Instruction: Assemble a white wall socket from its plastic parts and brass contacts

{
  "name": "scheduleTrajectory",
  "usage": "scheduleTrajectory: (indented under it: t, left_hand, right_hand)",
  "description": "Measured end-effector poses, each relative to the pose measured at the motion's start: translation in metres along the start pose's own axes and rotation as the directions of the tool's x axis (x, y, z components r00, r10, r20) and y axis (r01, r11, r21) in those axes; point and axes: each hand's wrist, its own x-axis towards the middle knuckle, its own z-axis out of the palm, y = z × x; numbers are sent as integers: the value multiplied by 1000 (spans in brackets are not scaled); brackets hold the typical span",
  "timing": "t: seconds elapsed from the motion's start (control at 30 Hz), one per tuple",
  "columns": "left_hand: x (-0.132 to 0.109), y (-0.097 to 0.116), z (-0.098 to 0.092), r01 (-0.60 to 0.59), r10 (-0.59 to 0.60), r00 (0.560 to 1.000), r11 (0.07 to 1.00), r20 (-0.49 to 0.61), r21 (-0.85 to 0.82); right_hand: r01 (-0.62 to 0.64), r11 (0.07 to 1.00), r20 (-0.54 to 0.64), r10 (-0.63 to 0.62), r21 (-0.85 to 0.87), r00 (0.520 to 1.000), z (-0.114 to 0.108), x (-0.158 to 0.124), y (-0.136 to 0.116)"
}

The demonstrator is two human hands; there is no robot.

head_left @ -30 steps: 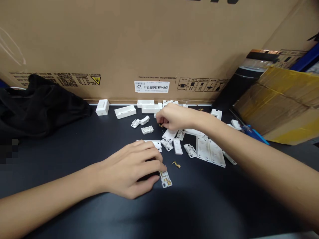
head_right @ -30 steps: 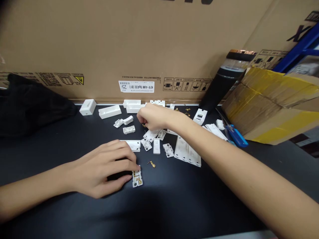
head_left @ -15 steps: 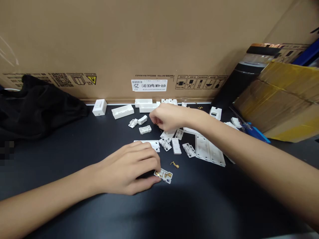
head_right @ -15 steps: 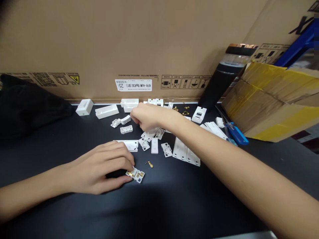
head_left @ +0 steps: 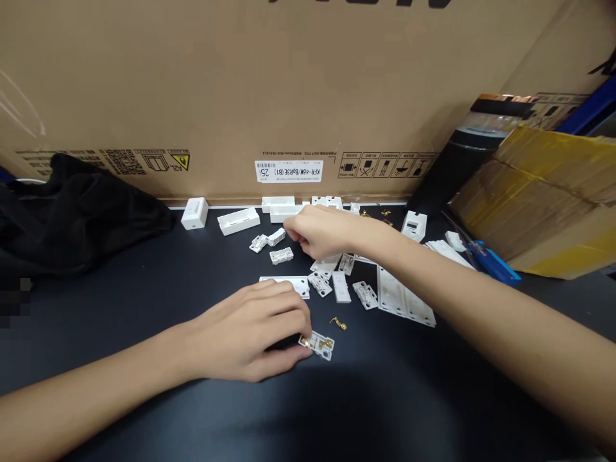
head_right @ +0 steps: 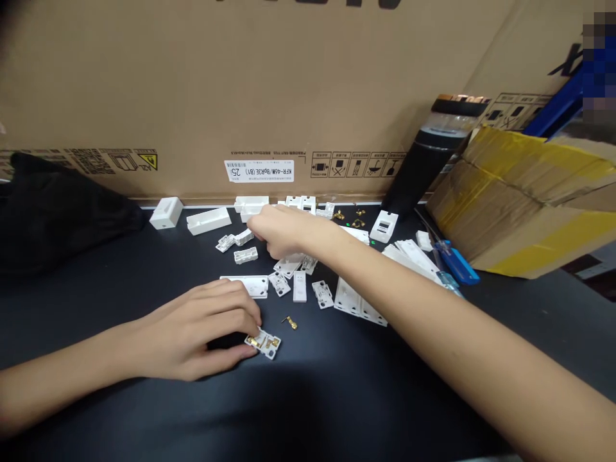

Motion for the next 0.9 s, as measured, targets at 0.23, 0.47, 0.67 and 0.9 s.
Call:
scheduleTrajectory:
  t: [0.23,0.47,0.67,0.9]
  left_hand:
    - [1,1,0,-4,4,1000,1000,-9,-8]
    - [2,3,-1,-11,11,1000,1000,-20,-22]
    - [2,3,0,-8,8,1000,1000,-20,-4]
    - [2,3,-1,20,-20,1000,1000,5,-2]
  right_hand:
    - [-20,999,19,21,-49,1000,-6,2,-3]
    - [-32,999,19,32,-12,999,-6,0,-3]
    - [-2,1000,-39,3,10,999,-1,1,0]
    - [132,965,-265,-69,228,962,0,-15,6]
